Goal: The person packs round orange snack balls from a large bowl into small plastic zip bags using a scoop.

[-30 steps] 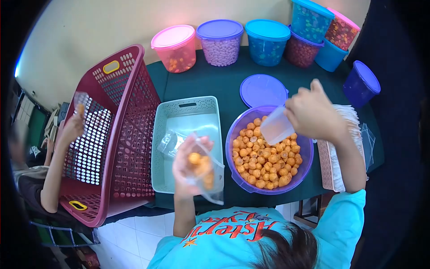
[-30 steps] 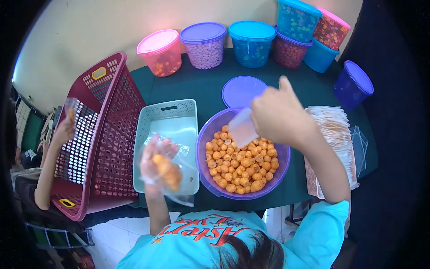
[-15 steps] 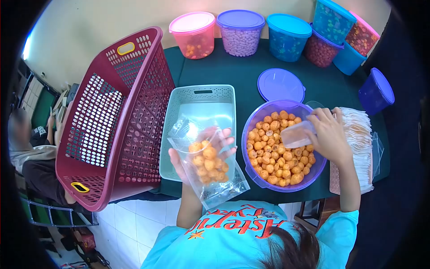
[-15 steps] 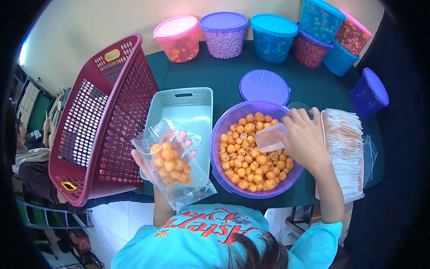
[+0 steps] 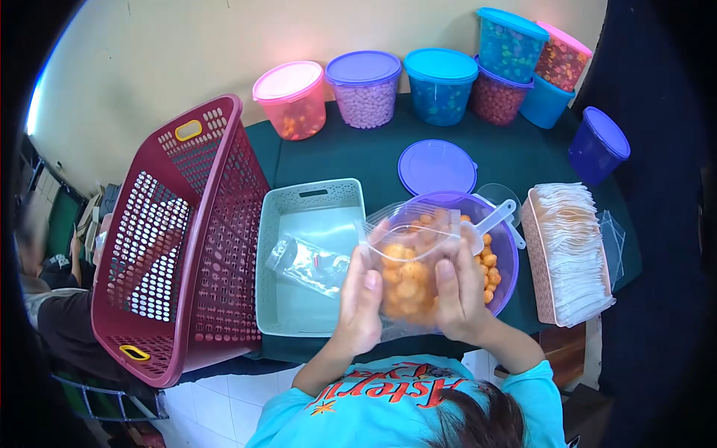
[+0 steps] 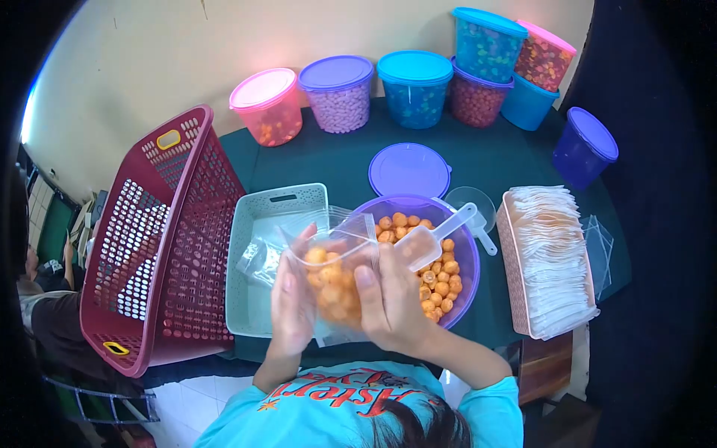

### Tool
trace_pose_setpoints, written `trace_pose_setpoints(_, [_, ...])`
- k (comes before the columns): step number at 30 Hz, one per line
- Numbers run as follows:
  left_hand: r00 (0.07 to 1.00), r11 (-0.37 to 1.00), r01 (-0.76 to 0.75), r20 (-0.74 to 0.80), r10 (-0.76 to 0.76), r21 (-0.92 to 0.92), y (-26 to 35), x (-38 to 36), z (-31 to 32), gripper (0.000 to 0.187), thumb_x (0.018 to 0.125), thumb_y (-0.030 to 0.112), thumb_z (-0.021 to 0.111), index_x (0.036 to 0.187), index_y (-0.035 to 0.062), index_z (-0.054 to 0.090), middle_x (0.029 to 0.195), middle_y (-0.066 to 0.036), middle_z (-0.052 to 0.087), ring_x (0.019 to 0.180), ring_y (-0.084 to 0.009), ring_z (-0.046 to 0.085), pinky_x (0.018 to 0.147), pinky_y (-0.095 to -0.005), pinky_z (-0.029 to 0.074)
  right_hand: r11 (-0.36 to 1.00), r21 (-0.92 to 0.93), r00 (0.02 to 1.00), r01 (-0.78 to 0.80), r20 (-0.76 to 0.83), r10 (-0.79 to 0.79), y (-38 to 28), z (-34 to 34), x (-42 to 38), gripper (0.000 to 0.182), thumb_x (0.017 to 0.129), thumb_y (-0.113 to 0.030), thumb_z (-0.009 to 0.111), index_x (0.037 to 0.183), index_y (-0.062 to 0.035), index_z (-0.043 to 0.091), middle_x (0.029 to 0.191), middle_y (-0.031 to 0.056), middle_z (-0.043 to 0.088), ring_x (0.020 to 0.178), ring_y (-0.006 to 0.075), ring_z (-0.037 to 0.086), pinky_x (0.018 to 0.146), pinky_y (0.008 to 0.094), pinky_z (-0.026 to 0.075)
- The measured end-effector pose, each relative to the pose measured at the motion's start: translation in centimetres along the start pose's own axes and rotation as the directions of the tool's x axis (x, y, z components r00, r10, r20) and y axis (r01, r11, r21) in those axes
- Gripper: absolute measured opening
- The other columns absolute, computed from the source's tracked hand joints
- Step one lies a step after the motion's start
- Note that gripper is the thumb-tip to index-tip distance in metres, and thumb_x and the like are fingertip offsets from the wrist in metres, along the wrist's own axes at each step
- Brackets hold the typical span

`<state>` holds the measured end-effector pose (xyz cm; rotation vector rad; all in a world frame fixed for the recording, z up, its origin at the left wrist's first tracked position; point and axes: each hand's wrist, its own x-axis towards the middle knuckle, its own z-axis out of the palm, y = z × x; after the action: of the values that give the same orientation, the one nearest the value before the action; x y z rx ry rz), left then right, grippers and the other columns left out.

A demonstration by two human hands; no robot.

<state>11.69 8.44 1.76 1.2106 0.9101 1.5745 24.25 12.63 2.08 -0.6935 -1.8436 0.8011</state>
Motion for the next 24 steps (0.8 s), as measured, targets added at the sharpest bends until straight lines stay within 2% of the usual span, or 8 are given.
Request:
trace_pose_setpoints(2, [0.999, 0.998, -0.040, -0.039, 0.038, -0.058, -0.2, 0.1, 0.8, 0.063, 0.087, 0.040, 0.038, 0.129, -0.0038, 0.019, 0.120, -0.017, 0.041, 0.114, -0.0226, 0.039, 0.096, -0.0347, 0.029, 0.973, 0.224, 0.973, 0.051, -0.233, 0.003, 0.1, 1.2, -0.3, 0.019, 0.088, -0.013, 0.037, 0.097, 0.0024, 0.045, 0.080, 0.0127, 0.055, 0.070, 0.0212, 0.054, 0.064, 0.0301, 0.041])
trace_pose_setpoints(5, [1.000, 0.996, -0.016, -0.004, 0.016, -0.093, -0.3, 0.2, 0.6, 0.062, 0.083, 0.025, 0.050, 0.128, -0.0039, 0.020, 0.118, -0.016, 0.043, 0.112, -0.0212, 0.041, 0.094, -0.0343, 0.032, 0.965, 0.255, 0.990, -0.063, -0.110, 0.093, 0.2, -0.1, -0.4, 0.022, 0.089, -0.015, 0.036, 0.102, 0.0020, 0.042, 0.090, 0.0139, 0.054, 0.081, 0.0195, 0.053, 0.072, 0.0295, 0.040])
trace_pose_setpoints(7, [0.995, 0.995, 0.079, 0.071, -0.075, -0.057, -0.3, 0.4, -0.2, 0.058, 0.075, 0.004, 0.061, 0.122, -0.0051, 0.029, 0.116, -0.014, 0.044, 0.108, -0.0192, 0.045, 0.089, -0.0297, 0.038, 0.954, 0.261, 0.984, -0.147, -0.054, 0.167, 0.3, -0.5, -0.4, 0.023, 0.089, -0.015, 0.036, 0.102, 0.0022, 0.043, 0.091, 0.0141, 0.054, 0.082, 0.0189, 0.053, 0.073, 0.0295, 0.040])
trace_pose_setpoints(11, [0.990, 0.993, 0.115, 0.089, -0.111, -0.041, -0.8, 0.4, -1.1, 0.058, 0.068, 0.002, 0.068, 0.117, -0.0033, 0.036, 0.110, -0.011, 0.049, 0.103, -0.0173, 0.048, 0.084, -0.0277, 0.042, 0.933, 0.310, 0.978, -0.185, -0.031, 0.205, 0.8, -0.5, -0.2, 0.025, 0.088, -0.015, 0.037, 0.104, 0.0031, 0.043, 0.092, 0.0122, 0.054, 0.086, 0.0164, 0.051, 0.077, 0.0289, 0.039])
trace_pose_setpoints(14, [0.997, 0.999, 0.020, 0.068, -0.023, 0.043, -0.9, 0.1, -1.0, 0.056, 0.067, 0.003, 0.070, 0.114, -0.0024, 0.039, 0.106, -0.010, 0.051, 0.100, -0.0158, 0.050, 0.084, -0.0283, 0.042, 0.907, 0.368, 0.970, -0.203, -0.055, 0.239, 0.4, 0.4, -0.3, 0.026, 0.088, -0.014, 0.039, 0.106, 0.0036, 0.044, 0.093, 0.0114, 0.055, 0.088, 0.0159, 0.051, 0.078, 0.0285, 0.039])
trace_pose_setpoints(17, [0.998, 0.999, -0.046, 0.052, 0.045, 0.026, -1.6, 0.1, -1.2, 0.049, 0.070, 0.007, 0.068, 0.111, -0.0029, 0.043, 0.105, -0.010, 0.051, 0.096, -0.0146, 0.051, 0.082, -0.0272, 0.042, 0.883, 0.417, 0.964, -0.213, -0.056, 0.259, 0.7, 0.4, -0.8, 0.027, 0.087, -0.014, 0.041, 0.106, 0.0038, 0.046, 0.095, 0.0120, 0.054, 0.090, 0.0165, 0.051, 0.079, 0.0288, 0.039])
trace_pose_setpoints(19, [0.994, 0.998, -0.067, -0.087, 0.066, -0.008, -2.3, 0.1, -1.7, 0.034, 0.076, 0.010, 0.063, 0.103, -0.0033, 0.050, 0.097, -0.008, 0.055, 0.086, -0.0125, 0.054, 0.076, -0.0249, 0.044, 0.890, 0.402, 0.969, -0.216, -0.020, 0.244, 1.0, 0.2, -1.2, 0.027, 0.087, -0.014, 0.041, 0.106, 0.0038, 0.047, 0.096, 0.0123, 0.054, 0.091, 0.0167, 0.051, 0.079, 0.0291, 0.039])
trace_pose_setpoints(24, [0.986, 0.996, 0.013, -0.168, 0.001, 0.084, -1.6, -0.5, -1.4, 0.019, 0.082, 0.012, 0.054, 0.092, -0.0036, 0.056, 0.082, -0.008, 0.061, 0.077, -0.0126, 0.057, 0.074, -0.0273, 0.045, 0.844, 0.495, 0.976, -0.206, 0.048, 0.210, 0.7, 0.2, -1.5, 0.030, 0.082, -0.013, 0.050, 0.107, 0.0036, 0.048, 0.098, 0.0115, 0.054, 0.091, 0.0180, 0.053, 0.080, 0.0302, 0.040])
